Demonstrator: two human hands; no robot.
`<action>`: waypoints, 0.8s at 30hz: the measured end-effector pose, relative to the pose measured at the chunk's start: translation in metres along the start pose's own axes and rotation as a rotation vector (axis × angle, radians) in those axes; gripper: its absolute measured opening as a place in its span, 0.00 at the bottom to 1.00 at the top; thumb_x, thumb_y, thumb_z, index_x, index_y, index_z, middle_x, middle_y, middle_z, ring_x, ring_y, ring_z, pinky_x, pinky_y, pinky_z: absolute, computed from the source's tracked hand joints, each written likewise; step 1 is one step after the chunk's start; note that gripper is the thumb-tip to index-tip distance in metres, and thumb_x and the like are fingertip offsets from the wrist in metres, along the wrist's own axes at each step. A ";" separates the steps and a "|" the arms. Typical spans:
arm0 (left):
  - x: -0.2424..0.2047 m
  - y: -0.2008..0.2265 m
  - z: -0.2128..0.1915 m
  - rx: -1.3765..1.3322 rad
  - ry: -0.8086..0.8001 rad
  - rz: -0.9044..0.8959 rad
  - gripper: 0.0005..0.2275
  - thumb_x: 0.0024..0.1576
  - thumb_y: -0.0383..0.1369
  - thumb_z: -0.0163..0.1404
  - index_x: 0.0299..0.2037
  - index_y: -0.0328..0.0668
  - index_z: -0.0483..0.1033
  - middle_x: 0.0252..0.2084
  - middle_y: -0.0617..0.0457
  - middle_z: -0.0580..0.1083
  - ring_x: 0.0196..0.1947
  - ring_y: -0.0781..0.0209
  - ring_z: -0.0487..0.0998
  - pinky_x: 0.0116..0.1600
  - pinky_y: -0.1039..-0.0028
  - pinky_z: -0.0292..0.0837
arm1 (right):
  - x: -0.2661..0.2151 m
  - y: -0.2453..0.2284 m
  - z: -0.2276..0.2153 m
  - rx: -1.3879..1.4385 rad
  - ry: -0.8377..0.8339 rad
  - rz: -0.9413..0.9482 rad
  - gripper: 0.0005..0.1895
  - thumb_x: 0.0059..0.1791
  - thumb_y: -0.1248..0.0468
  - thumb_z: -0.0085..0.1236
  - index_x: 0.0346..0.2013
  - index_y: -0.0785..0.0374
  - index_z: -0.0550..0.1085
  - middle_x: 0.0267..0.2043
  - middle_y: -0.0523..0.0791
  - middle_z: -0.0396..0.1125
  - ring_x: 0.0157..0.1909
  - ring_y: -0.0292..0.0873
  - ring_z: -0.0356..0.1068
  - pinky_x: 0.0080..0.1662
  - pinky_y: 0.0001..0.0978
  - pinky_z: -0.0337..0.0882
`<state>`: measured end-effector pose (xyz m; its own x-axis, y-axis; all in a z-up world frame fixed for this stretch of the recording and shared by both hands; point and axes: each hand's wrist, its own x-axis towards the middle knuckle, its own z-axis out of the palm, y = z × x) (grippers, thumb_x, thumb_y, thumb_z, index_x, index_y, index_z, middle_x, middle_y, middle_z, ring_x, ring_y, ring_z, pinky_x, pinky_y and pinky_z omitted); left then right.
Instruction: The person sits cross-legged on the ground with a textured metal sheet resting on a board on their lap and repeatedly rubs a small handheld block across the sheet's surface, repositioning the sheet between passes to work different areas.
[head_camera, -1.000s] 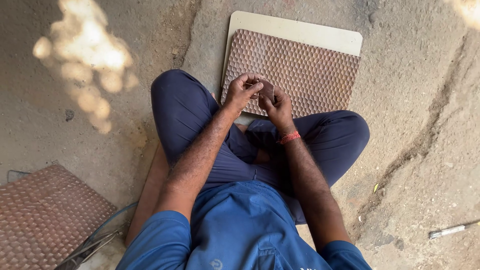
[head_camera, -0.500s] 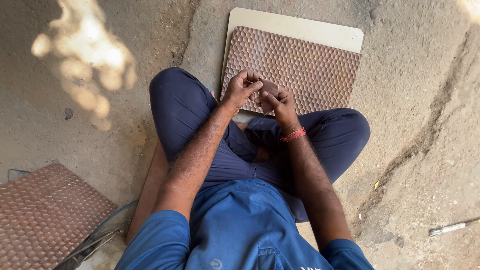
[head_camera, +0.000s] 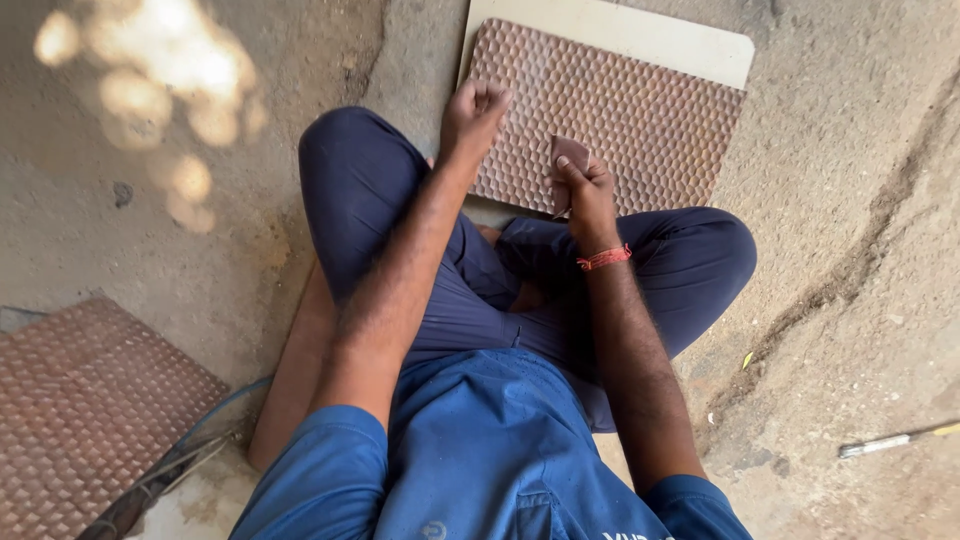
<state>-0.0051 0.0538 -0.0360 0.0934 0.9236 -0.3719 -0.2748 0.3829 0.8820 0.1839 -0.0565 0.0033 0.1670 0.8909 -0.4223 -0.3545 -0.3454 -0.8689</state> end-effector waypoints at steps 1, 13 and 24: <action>0.006 0.003 0.000 -0.006 0.007 -0.007 0.08 0.58 0.36 0.59 0.41 0.44 0.75 0.34 0.54 0.74 0.30 0.68 0.73 0.30 0.76 0.70 | 0.007 0.014 -0.006 -0.007 -0.001 0.009 0.09 0.54 0.69 0.57 0.48 0.66 0.77 0.34 0.45 0.74 0.31 0.39 0.74 0.33 0.27 0.73; 0.047 -0.046 0.002 1.492 -0.302 -0.109 0.27 0.62 0.32 0.53 0.72 0.56 0.61 0.80 0.41 0.41 0.78 0.32 0.42 0.72 0.33 0.48 | 0.012 0.025 0.024 -1.336 0.057 -0.400 0.09 0.51 0.64 0.62 0.44 0.61 0.81 0.43 0.52 0.68 0.44 0.57 0.72 0.45 0.46 0.72; -0.002 -0.025 0.015 1.925 -0.532 -0.144 0.42 0.58 0.47 0.56 0.79 0.63 0.38 0.78 0.28 0.29 0.71 0.10 0.38 0.57 0.28 0.67 | 0.037 0.025 0.034 -1.376 0.056 -0.440 0.12 0.49 0.62 0.63 0.47 0.58 0.81 0.44 0.52 0.69 0.45 0.57 0.71 0.46 0.48 0.73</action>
<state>0.0164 0.0429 -0.0530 0.3377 0.6636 -0.6676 0.9214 -0.3780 0.0903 0.1495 -0.0223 -0.0254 0.0734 0.9964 -0.0415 0.8784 -0.0843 -0.4704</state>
